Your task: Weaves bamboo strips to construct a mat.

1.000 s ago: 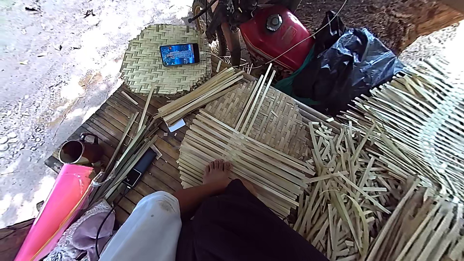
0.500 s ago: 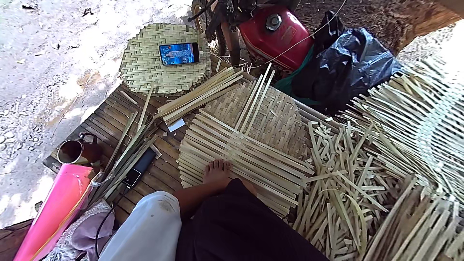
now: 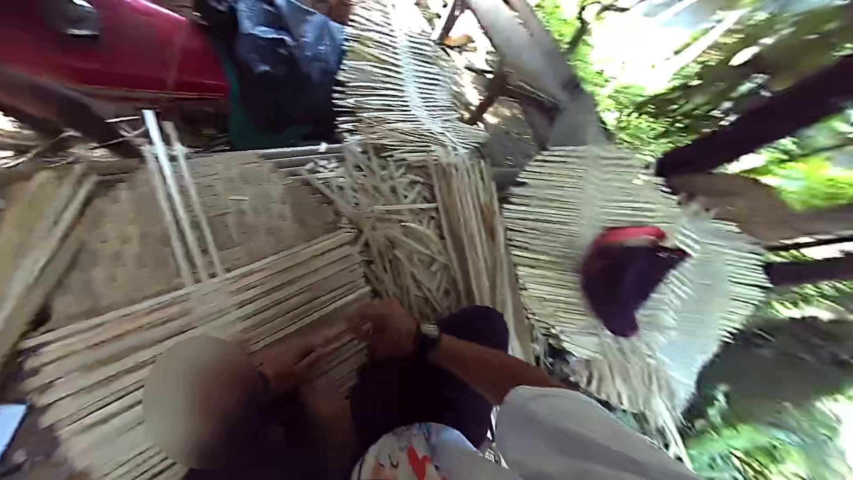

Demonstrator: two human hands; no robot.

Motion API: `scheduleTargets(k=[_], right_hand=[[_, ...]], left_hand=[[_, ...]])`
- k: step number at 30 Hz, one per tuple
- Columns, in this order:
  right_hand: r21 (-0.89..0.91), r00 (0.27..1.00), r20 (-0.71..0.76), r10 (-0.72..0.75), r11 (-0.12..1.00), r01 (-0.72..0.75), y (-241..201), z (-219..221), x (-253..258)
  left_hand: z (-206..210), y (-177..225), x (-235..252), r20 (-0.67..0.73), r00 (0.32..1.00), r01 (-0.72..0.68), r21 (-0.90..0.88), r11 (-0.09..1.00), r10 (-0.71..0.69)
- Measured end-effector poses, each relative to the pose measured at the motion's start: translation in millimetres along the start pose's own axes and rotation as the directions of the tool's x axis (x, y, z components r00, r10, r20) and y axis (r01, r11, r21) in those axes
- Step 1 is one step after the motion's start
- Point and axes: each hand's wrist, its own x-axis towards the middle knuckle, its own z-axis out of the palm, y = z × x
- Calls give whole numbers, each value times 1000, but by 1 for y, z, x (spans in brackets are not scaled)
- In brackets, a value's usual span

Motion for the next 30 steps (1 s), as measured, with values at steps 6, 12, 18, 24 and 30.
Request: scheduleTargets(k=[6, 12, 18, 24, 30], right_hand=[[-88, 645, -530, 551, 720, -688, 159, -125, -10], [-62, 336, -380, 862, 339, -939, 208, -125, -33], [-203, 479, -306, 823, 436, -877, 190, -109, -18], [-25, 385, -442, 810, 418, -908, 218, -137, -30], [-121, 339, -386, 858, 317, -941, 228, -139, -28]], left_hand=[[-14, 24, -10, 42, 998, 52, -51, 997, -49], [-14, 36, -16, -2, 995, 100, -133, 986, -101], [-10, 30, -14, -34, 994, 96, -150, 984, -103], [-12, 36, -14, -38, 994, 99, -165, 981, -106], [-3, 15, -9, -74, 996, 30, -166, 986, -43]])
